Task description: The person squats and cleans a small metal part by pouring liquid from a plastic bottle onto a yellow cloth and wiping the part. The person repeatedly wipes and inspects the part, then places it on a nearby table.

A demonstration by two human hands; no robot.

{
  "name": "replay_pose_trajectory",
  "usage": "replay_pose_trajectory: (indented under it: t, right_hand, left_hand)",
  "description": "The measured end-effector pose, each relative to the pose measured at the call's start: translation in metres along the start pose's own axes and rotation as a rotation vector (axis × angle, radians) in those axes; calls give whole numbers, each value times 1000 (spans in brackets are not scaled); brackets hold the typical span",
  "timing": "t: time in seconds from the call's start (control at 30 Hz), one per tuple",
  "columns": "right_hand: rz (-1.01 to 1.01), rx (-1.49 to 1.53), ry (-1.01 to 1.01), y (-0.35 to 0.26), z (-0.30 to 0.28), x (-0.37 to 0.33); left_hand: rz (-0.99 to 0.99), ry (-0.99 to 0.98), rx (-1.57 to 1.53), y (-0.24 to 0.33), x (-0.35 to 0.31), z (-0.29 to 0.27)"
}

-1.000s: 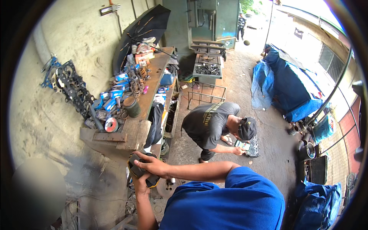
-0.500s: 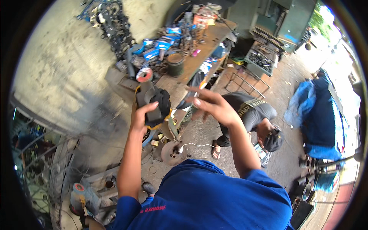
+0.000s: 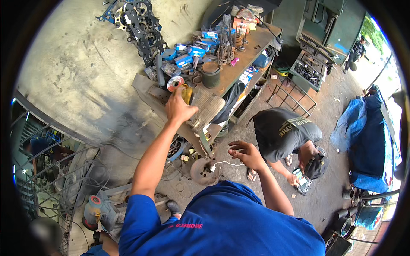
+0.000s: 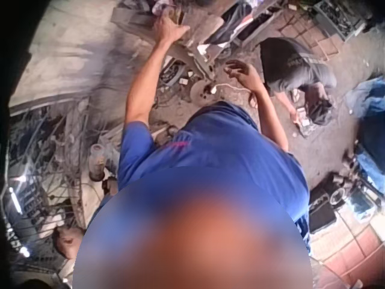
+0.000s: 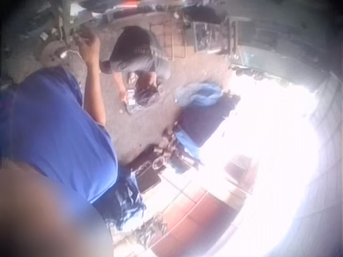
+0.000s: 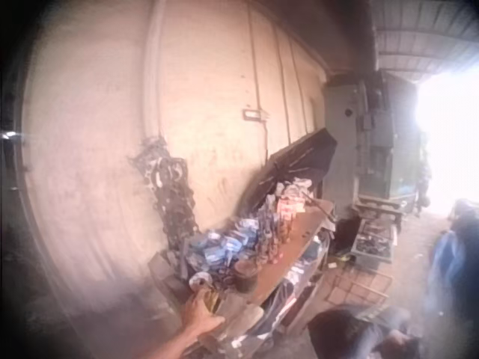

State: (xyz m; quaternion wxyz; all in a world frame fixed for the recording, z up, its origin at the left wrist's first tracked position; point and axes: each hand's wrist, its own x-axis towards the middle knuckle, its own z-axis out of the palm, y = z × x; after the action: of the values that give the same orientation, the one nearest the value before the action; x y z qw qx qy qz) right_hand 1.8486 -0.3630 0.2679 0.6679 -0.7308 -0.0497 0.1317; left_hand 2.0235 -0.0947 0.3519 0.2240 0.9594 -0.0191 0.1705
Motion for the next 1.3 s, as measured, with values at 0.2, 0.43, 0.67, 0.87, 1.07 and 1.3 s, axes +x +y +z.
replay_pose_trajectory:
  t: [0.2,0.43,0.67,0.87,1.07,1.3]
  right_hand:
    - [-16,-180,-163,3,10,40]
    - [-13,-94,-212,17,8,47]
    - [-201,-114,225,-5,37,132]
    - [115,309,84,-33,68,202]
    - [110,333,32,-28,68,214]
    - [-28,119,278,-41,53,190]
  left_hand:
    - [63,-18,63,6,0,29]
    - [231,25,136,-3,11,30]
    - [175,-85,-15,-19,34,17]
    - [-107,260,-194,-27,61,-33]
    - [124,506,-897,-30,60,-159]
    - [-486,241,-1581,-59,-49,-147]
